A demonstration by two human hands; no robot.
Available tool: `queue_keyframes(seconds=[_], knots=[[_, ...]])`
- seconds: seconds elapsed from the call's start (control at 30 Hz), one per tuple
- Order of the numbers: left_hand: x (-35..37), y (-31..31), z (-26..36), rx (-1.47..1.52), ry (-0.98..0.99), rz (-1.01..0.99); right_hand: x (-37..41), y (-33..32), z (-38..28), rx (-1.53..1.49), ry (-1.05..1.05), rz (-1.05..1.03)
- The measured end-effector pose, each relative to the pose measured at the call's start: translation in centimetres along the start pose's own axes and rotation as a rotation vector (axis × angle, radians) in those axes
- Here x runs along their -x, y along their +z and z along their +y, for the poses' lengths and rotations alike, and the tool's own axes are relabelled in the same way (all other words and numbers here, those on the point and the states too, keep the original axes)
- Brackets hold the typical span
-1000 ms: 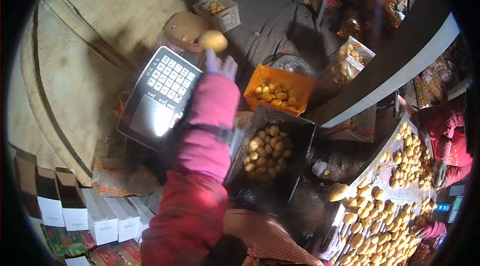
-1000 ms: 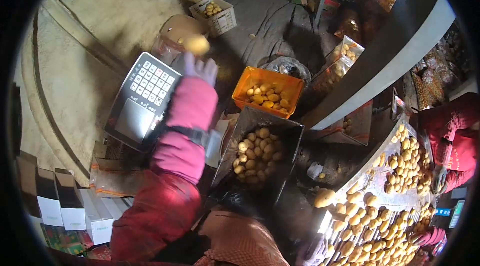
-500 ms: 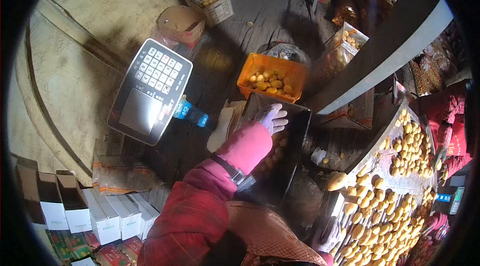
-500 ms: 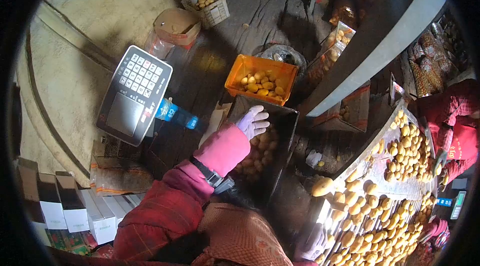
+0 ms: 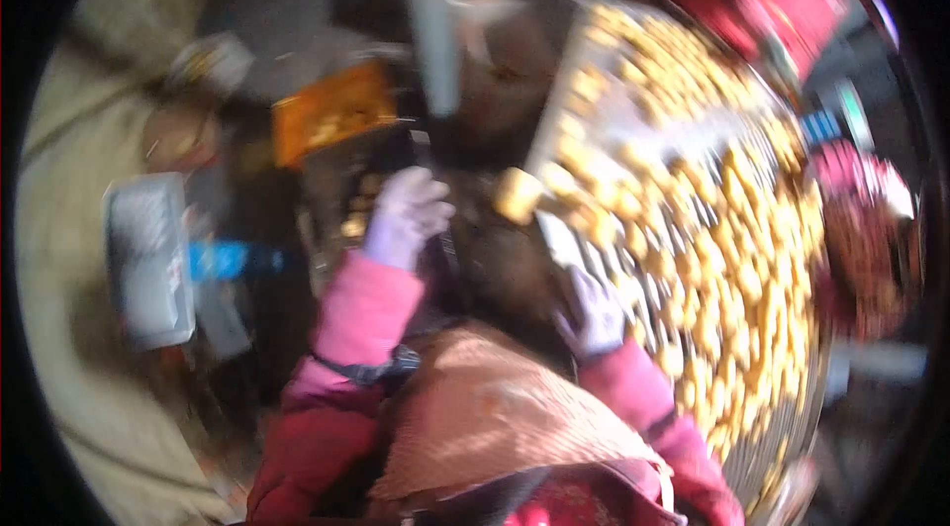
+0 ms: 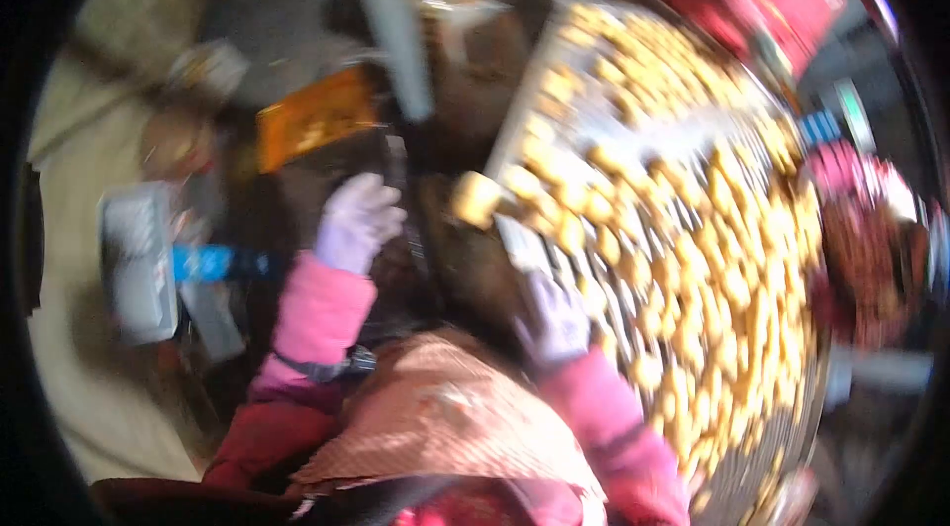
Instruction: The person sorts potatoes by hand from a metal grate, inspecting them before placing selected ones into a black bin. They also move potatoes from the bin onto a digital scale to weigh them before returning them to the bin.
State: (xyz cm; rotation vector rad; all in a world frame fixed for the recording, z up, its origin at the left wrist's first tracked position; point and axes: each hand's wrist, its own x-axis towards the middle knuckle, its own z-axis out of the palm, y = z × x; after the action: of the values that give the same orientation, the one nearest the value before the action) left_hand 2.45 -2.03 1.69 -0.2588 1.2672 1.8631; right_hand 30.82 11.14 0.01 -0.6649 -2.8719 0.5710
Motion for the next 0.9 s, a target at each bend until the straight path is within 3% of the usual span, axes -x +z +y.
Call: queue_keyframes(seconds=[0.1, 0.17, 0.27, 0.33, 0.4, 0.43, 0.5, 0.53, 0.6, 0.67, 0.7, 0.8, 0.9], knots=[[0.9, 3.1, -3.1, -0.037, -0.009, -0.315, 1.6, 0.3, 1.5, -0.097, 0.015, 0.128], [0.6, 4.7, -5.5, -0.244, -0.076, -0.709, 3.1, -2.2, 2.1, -0.102, 0.018, 0.242], [6.5, 7.9, -9.7, -0.460, 0.201, -0.938, 8.1, -3.9, 5.8, 0.036, 0.195, 0.451], [7.6, 9.6, -12.2, -0.962, 0.392, -1.098, 12.1, -5.2, 9.0, 0.124, 0.410, 0.474], [7.9, 11.5, -14.3, -1.165, 0.693, -1.340, 16.3, -5.5, 11.5, 0.252, 0.547, 0.484], [8.0, 12.3, -15.3, -1.165, 0.689, -1.360, 17.9, -5.6, 12.3, 0.320, 0.647, 0.415], [8.1, 13.2, -17.0, -1.404, 0.874, -1.499, 19.2, -5.5, 13.1, 0.276, 0.725, 0.328], [8.0, 13.2, -17.9, -1.412, 0.872, -1.501, 19.1, -5.2, 13.4, 0.249, 0.745, 0.274], [7.4, 13.0, -19.7, -1.733, 1.002, -1.361, 17.6, -3.8, 14.2, 0.256, 0.710, 0.343], [6.4, 13.2, -20.2, -1.763, 0.957, -1.376, 15.4, -2.8, 14.6, 0.203, 0.613, 0.385], [6.1, 13.6, -20.1, -1.751, 1.010, -1.302, 13.7, -3.8, 13.1, 0.157, 0.626, 0.299], [4.6, 15.6, -19.4, -1.798, 1.069, -1.009, 9.9, -2.2, 13.0, 0.045, 0.610, 0.360], [1.6, 15.7, -19.0, -1.842, 1.089, -0.917, 5.6, -1.4, 12.9, 0.015, 0.534, 0.333]])
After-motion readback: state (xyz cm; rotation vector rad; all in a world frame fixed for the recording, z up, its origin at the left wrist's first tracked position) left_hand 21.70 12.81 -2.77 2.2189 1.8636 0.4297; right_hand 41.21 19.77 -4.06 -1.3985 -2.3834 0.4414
